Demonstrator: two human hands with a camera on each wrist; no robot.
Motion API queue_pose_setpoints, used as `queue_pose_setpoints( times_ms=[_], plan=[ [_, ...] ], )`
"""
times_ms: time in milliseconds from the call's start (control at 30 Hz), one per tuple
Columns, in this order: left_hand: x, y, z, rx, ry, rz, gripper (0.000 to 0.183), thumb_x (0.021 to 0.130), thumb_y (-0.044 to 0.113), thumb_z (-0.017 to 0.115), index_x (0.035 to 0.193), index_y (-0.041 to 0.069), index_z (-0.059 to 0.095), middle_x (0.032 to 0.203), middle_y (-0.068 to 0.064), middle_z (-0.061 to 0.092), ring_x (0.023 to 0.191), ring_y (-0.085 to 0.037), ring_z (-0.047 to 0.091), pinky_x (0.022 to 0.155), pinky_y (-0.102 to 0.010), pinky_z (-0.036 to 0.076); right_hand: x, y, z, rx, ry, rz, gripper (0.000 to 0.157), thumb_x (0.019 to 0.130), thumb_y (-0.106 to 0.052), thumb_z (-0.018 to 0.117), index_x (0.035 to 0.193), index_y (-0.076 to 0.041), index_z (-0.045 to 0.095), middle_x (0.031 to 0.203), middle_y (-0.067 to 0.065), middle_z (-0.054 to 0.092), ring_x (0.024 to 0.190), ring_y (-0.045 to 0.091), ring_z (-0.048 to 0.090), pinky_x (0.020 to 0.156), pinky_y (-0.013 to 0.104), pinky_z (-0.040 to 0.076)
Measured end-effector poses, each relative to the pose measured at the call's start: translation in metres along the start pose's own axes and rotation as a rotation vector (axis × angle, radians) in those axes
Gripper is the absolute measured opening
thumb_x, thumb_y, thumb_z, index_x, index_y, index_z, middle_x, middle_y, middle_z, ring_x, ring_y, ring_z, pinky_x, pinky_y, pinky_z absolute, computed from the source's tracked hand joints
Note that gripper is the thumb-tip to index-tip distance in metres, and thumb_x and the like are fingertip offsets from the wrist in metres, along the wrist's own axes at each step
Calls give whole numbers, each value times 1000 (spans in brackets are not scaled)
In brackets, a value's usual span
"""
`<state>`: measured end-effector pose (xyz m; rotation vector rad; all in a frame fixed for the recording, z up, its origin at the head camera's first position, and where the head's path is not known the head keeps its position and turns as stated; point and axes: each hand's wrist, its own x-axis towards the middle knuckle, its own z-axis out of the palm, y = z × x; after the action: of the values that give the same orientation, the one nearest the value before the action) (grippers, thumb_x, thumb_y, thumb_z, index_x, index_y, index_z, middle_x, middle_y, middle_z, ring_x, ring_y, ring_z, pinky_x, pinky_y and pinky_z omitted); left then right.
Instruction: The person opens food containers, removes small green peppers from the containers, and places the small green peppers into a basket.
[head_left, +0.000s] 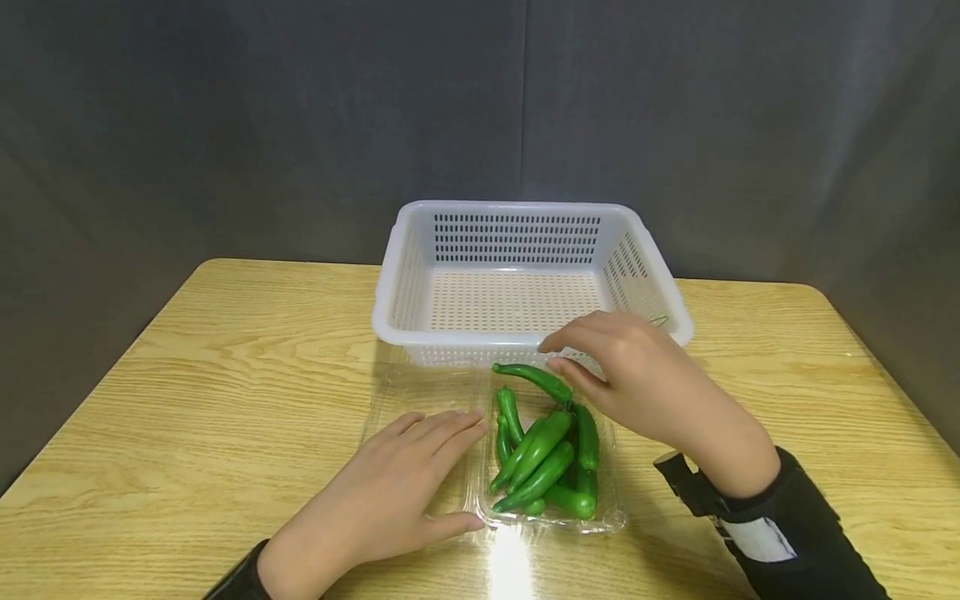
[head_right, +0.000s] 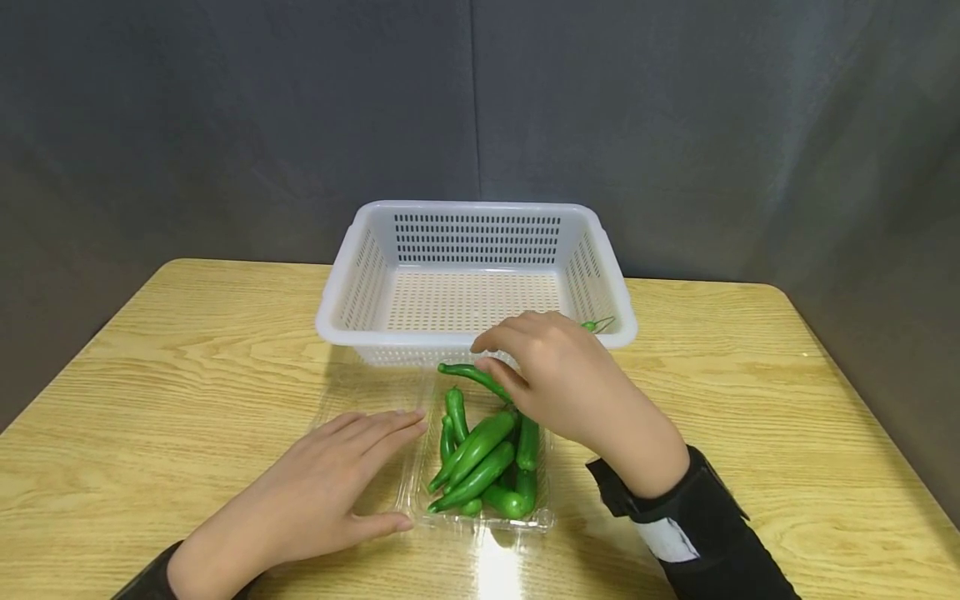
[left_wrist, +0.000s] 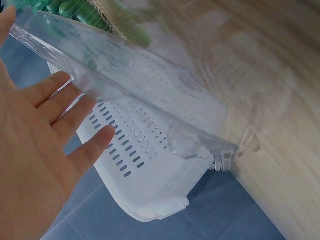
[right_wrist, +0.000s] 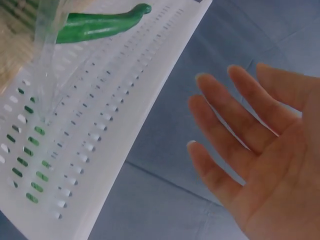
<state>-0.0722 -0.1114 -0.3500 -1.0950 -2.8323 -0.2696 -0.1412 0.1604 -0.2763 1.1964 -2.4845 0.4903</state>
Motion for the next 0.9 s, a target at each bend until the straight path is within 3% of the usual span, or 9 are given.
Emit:
queue_pose_setpoints(
  times_ms=[233,500,667,900],
  plan=[
    [0,-1,0,3,-6,3,86,86,67,61,150,12,43,153,-1,43,138,-20,41,112,-46,34,1,-9,5,40,-101,-1,11,91,-13,72,101,-9,74,96,-3,72,88,14,67,80,35,55],
    [0,-1,-2,5,-19,-2,87,86,68,59,151,13,42,154,0,41,140,-19,39,113,-46,33,1,-18,12,54,-136,-47,10,89,-17,75,99,-15,76,92,-10,70,85,8,66,79,32,54],
    [-1,-1,-1,3,-17,-2,87,87,69,58,151,13,42,154,0,41,139,-19,40,113,-46,34,0,-19,14,75,-206,-80,12,84,-13,79,95,-16,75,89,-10,68,82,8,64,77,31,54],
    [-1,0,-1,1,-13,-3,87,86,68,60,151,13,41,153,0,42,139,-19,41,113,-45,34,-2,-20,17,96,-321,-24,21,80,-13,82,100,-16,76,99,-9,71,91,12,67,83,33,55]
  ],
)
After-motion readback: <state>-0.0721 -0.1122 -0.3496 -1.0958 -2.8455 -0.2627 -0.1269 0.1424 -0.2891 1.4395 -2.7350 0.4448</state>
